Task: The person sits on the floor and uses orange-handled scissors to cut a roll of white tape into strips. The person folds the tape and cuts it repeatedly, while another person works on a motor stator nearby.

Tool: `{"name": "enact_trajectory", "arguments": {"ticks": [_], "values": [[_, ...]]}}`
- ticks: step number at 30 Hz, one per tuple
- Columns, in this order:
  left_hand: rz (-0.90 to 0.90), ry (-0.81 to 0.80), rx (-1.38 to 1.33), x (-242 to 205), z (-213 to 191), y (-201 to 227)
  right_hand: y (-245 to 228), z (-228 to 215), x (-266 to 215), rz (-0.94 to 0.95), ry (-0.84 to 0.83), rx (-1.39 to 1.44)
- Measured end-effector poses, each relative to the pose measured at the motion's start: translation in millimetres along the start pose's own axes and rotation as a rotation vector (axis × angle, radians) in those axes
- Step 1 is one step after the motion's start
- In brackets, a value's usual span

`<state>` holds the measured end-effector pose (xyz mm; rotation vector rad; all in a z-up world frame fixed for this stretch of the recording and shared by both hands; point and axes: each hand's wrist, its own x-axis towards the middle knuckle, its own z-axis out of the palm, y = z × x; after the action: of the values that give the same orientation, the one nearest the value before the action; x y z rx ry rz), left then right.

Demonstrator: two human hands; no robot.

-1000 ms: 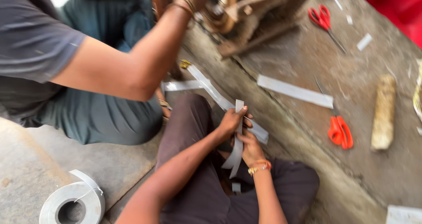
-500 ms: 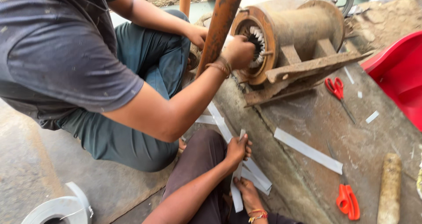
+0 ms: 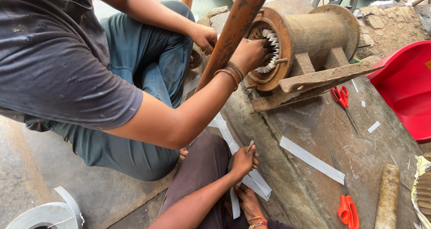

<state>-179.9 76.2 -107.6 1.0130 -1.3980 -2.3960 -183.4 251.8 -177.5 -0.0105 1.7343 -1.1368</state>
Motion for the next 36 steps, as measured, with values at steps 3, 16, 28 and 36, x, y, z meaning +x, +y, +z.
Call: {"name": "enact_trajectory", "arguments": {"ticks": [3, 16, 28, 36], "values": [[0.018, 0.004, 0.000, -3, 2, 0, -10, 8, -10, -0.002, -0.001, 0.009], [0.010, -0.042, 0.113, 4, 7, -11, 4, 3, 1, -0.018, 0.013, 0.052], [0.003, -0.063, 0.125, 6, 8, -21, 6, 0, 3, -0.171, 0.045, -0.282], [-0.020, -0.078, 0.184, 6, 6, -22, -6, 9, -4, -0.054, 0.115, -0.348]]}}
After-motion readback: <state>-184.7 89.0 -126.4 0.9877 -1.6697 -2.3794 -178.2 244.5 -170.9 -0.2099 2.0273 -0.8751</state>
